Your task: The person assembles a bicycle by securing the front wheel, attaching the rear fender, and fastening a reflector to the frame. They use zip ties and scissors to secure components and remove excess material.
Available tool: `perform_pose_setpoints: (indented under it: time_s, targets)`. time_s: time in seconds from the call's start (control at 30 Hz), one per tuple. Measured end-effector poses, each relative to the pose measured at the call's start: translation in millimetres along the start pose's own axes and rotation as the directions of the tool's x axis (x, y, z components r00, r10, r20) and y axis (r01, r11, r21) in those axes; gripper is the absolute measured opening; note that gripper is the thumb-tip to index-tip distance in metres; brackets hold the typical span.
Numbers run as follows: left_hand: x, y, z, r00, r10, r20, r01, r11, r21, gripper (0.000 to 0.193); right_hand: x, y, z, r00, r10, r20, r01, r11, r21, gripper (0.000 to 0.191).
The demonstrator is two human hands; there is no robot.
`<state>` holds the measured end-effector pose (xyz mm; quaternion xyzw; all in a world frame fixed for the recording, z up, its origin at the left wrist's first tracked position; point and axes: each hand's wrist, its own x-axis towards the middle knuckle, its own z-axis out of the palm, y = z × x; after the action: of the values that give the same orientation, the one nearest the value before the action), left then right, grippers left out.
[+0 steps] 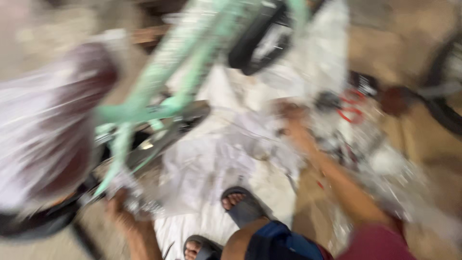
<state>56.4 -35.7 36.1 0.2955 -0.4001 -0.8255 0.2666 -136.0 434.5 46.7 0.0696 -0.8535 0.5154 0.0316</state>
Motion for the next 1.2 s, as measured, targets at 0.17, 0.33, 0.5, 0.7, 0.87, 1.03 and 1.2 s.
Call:
perform_pose_setpoints:
  time_s: [0.17,0.33,0.5,0.7,0.87,1.03,1.2]
  targets:
    - [17.3,-30.9,-17.6,0.986,0.100,-0.136,-0.103,0.994,-0.019,0.017,23.8,140.1,-141.6,0.961,0.262,-0.094,-0.212,0.471,-0.857,0.022]
    - [10.7,-18.6,-0.1,0.959,0.283,0.030,-0.284,0.957,0.065,0.044,18.7,151.1,-127.8,0.831,0.556,0.019,-0.220,0.361,-0.906,0.024]
    - [-0.6,3.7,34.2,0.987,0.152,-0.054,-0.136,0.966,0.219,0.040,22.9,126.9,-127.6,0.818,0.576,0.009,-0.239,0.355,-0.904,0.027]
    - [-0.2,17.4,29.7,0.998,-0.048,-0.052,0.059,0.971,0.232,0.024,32.3,76.9,-115.9,0.835,0.550,-0.024,-0.280,0.387,-0.879,0.029]
    - [4.2,19.9,20.7,0.990,0.095,0.104,-0.123,0.943,0.309,0.027,21.3,42.4,-115.3,0.881,0.470,0.059,-0.249,0.565,-0.787,0.032]
    - [0.8,36.2,17.9,0.993,0.094,0.075,-0.119,0.862,0.492,0.031,-11.9,-21.4,-22.2,0.602,0.378,0.703,-0.348,0.917,-0.195,0.034]
    - [-5.7,55.3,17.2,0.986,0.093,0.136,-0.161,0.715,0.681,0.037,-10.7,-136.9,124.8,0.331,0.042,0.943,0.353,0.921,-0.165,0.040]
